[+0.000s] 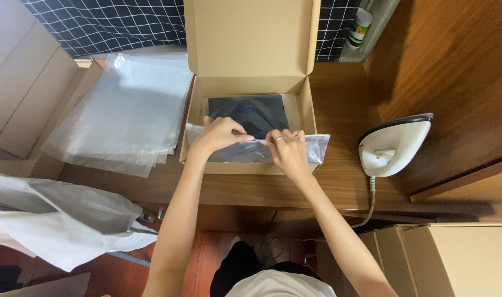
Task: Unpacking a t-shirt from a shipping box, hanging it on a clothing rack, and then repacking it into the box.
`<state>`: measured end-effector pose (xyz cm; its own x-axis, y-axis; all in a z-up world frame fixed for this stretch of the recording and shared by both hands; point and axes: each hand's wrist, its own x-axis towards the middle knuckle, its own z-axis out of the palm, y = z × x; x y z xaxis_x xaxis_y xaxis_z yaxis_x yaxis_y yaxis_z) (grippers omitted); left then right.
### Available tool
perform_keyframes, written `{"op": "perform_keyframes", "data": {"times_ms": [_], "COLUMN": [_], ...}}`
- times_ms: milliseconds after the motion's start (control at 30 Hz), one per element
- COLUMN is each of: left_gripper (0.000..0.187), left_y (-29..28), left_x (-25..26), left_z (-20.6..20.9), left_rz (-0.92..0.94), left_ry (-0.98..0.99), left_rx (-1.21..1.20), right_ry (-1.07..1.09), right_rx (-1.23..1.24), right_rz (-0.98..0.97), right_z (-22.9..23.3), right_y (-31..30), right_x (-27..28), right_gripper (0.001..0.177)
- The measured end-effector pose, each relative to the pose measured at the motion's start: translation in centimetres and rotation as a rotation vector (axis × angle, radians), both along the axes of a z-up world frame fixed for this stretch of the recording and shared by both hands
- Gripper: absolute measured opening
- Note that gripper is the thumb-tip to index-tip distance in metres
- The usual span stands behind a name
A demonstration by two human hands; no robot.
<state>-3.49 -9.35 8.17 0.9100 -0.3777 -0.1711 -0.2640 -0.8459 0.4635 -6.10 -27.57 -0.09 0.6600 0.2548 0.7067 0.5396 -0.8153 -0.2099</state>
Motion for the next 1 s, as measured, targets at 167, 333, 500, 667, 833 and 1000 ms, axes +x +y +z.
{"op": "perform_keyframes", "data": {"times_ms": [167, 333, 500, 667, 833, 1000], "left_gripper": [0.009, 0.01, 0.009, 0.007, 0.007, 0.014], "left_y": [0.1, 0.7, -0.4, -0.5, 1.3, 2.4], "left_x": [4.7, 5.5, 5.1, 3.6, 5.2, 6.9], "left_z": [-5.8, -5.8, -6.8, -4.5, -4.6, -5.1], "left_rz": [0.009, 0.267, 0.222, 0.221, 0.321, 0.39], "left_ry": [-0.119, -0.417, -0.511, -0.495, -0.507, -0.146], "left_rx": [0.114, 0.032, -0.332, -0.509, -0.666, -0.879], "right_ry": [0.1, 0.682, 1.09, 1.151, 0.932, 1.272], "right_rx": [-0.036, -0.059, 0.068, -0.045, -0.034, 0.311], "right_rz": [0.001, 0.002, 0.144, 0.201, -0.015, -0.086], "right_z": [-0.5, 3.5, 8.1, 0.2, -0.8, -2.6], "right_y": [-0.1, -0.3, 1.5, 3.7, 4.9, 5.6], "right_x": [0.1, -0.7, -1.0, 5.5, 7.1, 11.6], "right_gripper": [0.014, 0.012, 0.048, 0.046, 0.066, 0.081]}}
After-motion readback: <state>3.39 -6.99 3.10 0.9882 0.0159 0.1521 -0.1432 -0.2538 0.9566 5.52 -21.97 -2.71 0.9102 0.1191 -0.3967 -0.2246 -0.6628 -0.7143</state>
